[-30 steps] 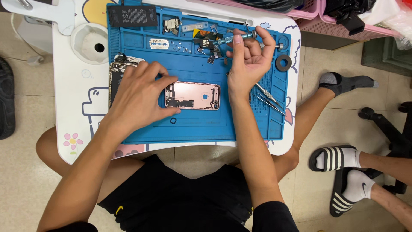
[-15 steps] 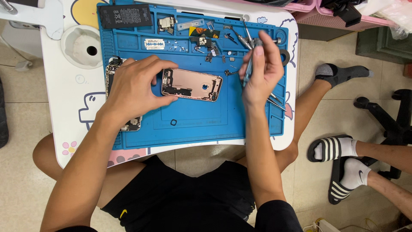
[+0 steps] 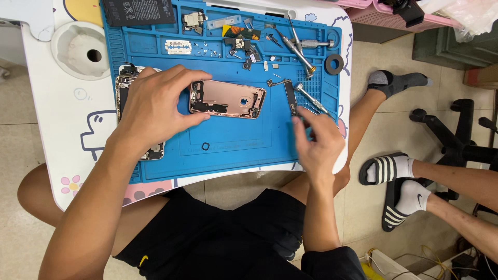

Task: The person disassembles a smartphone by removing screws and internal components using a screwdriver and tweezers. They place removed parts on a blue mat and continue to work on the phone's internal structure.

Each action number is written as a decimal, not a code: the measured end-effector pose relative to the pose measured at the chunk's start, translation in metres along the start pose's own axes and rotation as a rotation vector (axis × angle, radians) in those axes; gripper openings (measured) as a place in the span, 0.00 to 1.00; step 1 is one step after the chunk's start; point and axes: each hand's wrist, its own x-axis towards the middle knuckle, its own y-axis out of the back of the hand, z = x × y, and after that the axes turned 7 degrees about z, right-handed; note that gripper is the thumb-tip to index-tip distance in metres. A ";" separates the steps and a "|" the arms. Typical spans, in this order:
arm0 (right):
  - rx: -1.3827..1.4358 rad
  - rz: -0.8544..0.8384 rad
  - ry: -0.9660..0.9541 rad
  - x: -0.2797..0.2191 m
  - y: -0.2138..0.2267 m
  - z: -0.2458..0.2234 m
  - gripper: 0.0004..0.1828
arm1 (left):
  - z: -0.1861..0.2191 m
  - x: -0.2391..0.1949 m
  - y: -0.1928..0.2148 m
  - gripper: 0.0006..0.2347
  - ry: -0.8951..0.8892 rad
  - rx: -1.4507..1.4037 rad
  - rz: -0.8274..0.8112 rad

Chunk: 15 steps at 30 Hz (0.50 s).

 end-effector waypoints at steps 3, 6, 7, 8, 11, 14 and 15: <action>-0.083 -0.053 -0.061 0.008 0.016 0.016 0.09 | 0.000 0.000 -0.001 0.27 0.002 0.017 -0.002; -0.137 -0.134 -0.032 0.002 0.011 0.018 0.09 | -0.001 -0.001 -0.002 0.29 -0.010 -0.008 0.000; -0.136 -0.136 -0.029 0.002 0.009 0.018 0.09 | -0.001 0.000 -0.002 0.29 -0.007 -0.008 0.002; -0.194 -0.128 0.008 0.001 0.007 0.018 0.09 | -0.001 0.000 -0.002 0.29 -0.009 0.001 0.001; -0.189 -0.080 0.030 -0.001 0.005 0.028 0.10 | -0.002 0.001 -0.003 0.29 -0.008 0.006 -0.001; -0.098 -0.001 0.008 -0.002 0.009 0.036 0.09 | 0.000 -0.001 -0.001 0.29 -0.007 -0.001 -0.005; -0.072 0.041 0.011 -0.001 0.012 0.038 0.07 | 0.001 0.000 0.000 0.29 -0.009 -0.002 0.002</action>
